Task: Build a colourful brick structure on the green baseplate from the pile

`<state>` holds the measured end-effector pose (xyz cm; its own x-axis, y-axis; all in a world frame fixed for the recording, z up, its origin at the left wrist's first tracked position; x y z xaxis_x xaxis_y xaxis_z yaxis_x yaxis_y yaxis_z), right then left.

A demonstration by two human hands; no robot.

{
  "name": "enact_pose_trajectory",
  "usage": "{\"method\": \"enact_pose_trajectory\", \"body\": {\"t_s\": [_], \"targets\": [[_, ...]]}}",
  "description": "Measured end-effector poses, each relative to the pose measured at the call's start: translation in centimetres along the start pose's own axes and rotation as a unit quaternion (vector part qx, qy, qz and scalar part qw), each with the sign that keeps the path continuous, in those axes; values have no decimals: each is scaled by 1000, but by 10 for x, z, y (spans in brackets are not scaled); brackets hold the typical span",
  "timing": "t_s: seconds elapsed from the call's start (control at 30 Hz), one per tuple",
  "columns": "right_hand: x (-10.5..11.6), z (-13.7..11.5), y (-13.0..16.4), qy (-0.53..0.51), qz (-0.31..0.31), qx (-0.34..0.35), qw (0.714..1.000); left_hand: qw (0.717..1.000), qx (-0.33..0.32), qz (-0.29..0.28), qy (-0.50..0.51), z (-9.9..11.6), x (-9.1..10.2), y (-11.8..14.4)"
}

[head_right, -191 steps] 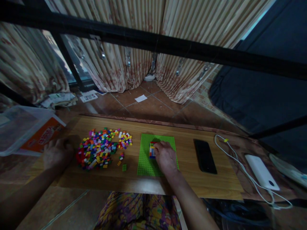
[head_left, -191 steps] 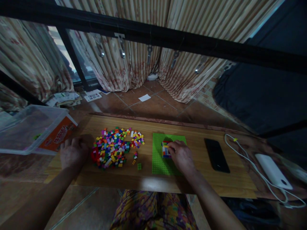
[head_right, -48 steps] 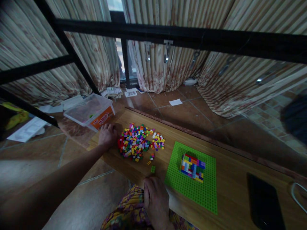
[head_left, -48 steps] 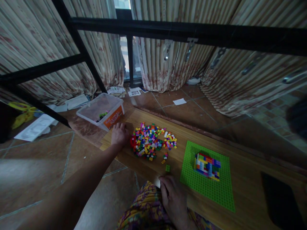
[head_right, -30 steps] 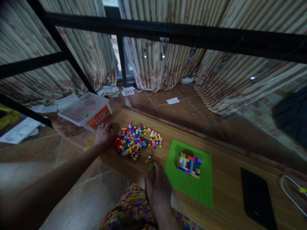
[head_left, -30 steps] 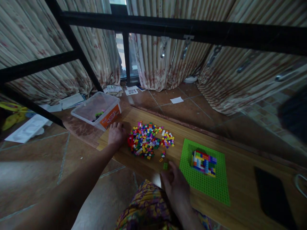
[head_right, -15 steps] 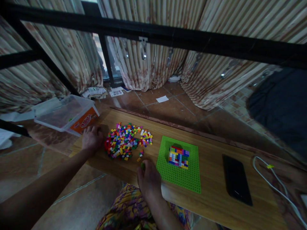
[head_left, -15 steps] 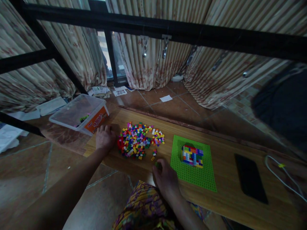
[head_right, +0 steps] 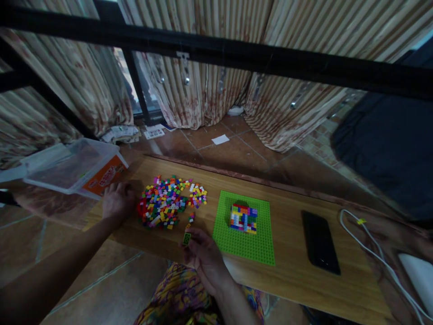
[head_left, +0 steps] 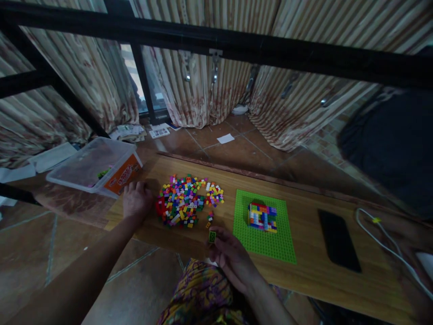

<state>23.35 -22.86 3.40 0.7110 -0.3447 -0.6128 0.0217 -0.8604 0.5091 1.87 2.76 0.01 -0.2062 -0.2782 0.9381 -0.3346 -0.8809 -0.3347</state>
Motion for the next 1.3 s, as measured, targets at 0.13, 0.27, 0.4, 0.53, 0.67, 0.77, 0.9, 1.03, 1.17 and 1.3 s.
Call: {"method": "enact_pose_trajectory", "body": {"t_s": [0.13, 0.27, 0.4, 0.53, 0.67, 0.77, 0.9, 1.03, 1.17, 1.3], "targets": [[3, 0, -1, 35, 41, 42, 998, 1000, -7, -1, 3, 1, 2, -2], [14, -2, -1, 105, 131, 76, 983, 1000, -4, -2, -9, 1, 2, -2], [23, -9, 7, 187, 202, 116, 954, 1000, -5, -1, -27, 0, 0, -2], [29, -18, 20, 289, 266, 163, 905, 999, -3, -3, -33, -2, -2, -2], [39, -30, 31, 426, 313, 222, 819, 999, -16, -17, -38, -1, 0, -3], [51, -46, 36, 493, 327, 273, 759, 998, -6, -47, -45, 1, 4, -5], [71, -76, 37, 534, 357, 325, 694, 997, 0, -64, -51, 3, 8, -6], [87, -94, 31, 574, 363, 335, 653, 996, -11, -60, -63, 2, 7, -6], [93, -94, 19, 614, 352, 314, 633, 996, -13, -57, -66, 0, 4, -6], [95, -94, 13, 638, 362, 294, 613, 996, -14, -50, -67, -1, 3, -6]]}}
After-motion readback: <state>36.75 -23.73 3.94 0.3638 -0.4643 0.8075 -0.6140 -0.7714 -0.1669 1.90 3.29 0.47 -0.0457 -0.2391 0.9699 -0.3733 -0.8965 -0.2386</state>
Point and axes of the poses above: each hand's wrist, its own y-axis away from the middle knuckle, its own x-axis out of the back of the hand, z = x × y, the point moved 1 cm from there along -y, towards the middle knuckle, and after that the axes turned 9 degrees about -x, right-handed, at the moved point
